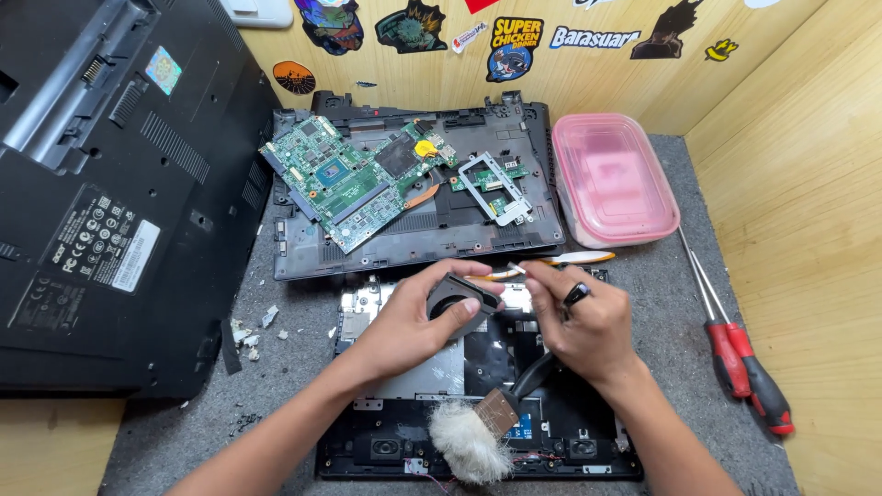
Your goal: Servicing and cleaning a laptop cooling fan during a laptop repair.
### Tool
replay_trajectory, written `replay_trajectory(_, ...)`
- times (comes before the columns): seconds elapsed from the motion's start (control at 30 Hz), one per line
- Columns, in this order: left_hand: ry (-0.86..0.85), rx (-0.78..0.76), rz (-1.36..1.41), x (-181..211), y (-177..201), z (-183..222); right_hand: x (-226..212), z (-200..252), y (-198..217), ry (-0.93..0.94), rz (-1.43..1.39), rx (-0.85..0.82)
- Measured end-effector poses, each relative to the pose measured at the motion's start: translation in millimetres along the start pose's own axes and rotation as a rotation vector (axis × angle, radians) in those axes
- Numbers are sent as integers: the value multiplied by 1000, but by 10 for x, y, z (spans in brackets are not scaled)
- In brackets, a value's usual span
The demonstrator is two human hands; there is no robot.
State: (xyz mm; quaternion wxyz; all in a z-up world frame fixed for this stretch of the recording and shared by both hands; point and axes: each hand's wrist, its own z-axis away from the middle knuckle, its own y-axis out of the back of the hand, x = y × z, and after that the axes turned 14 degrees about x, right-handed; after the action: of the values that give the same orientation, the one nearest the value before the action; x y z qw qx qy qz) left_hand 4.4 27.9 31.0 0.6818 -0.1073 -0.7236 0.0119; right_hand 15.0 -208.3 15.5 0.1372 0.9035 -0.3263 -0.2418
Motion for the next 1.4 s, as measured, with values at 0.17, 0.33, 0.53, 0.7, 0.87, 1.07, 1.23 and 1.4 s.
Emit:
replay_trajectory(0.17, -116, 35, -260, 39, 72, -34, 41, -270, 312, -81, 264, -75)
replay_trajectory(0.33, -94, 29, -304, 144, 63, -5, 332, -223, 580, -206, 489, -89)
replay_trajectory(0.53, -90, 32, -319, 99, 70, -27, 524, -216, 693, -283, 547, -88)
replay_trajectory(0.7, -68, 41, -299, 101, 58, 0, 594, -181, 664, -235, 422, -44)
replay_trajectory(0.87, -60, 39, -238, 126, 29, 25, 140, -264, 483, -178, 152, 48)
replay_trajectory(1.07, -114, 68, -228, 114, 27, 34, -85, 90, 126, -50, -91, -55)
replay_trajectory(1.23, -115, 93, -217, 103, 23, 44, -331, 28, 31, 51, -115, -134)
replay_trajectory(1.4, -145, 139, -209, 60, 12, 86, -397, 9, 8, 41, -115, -155)
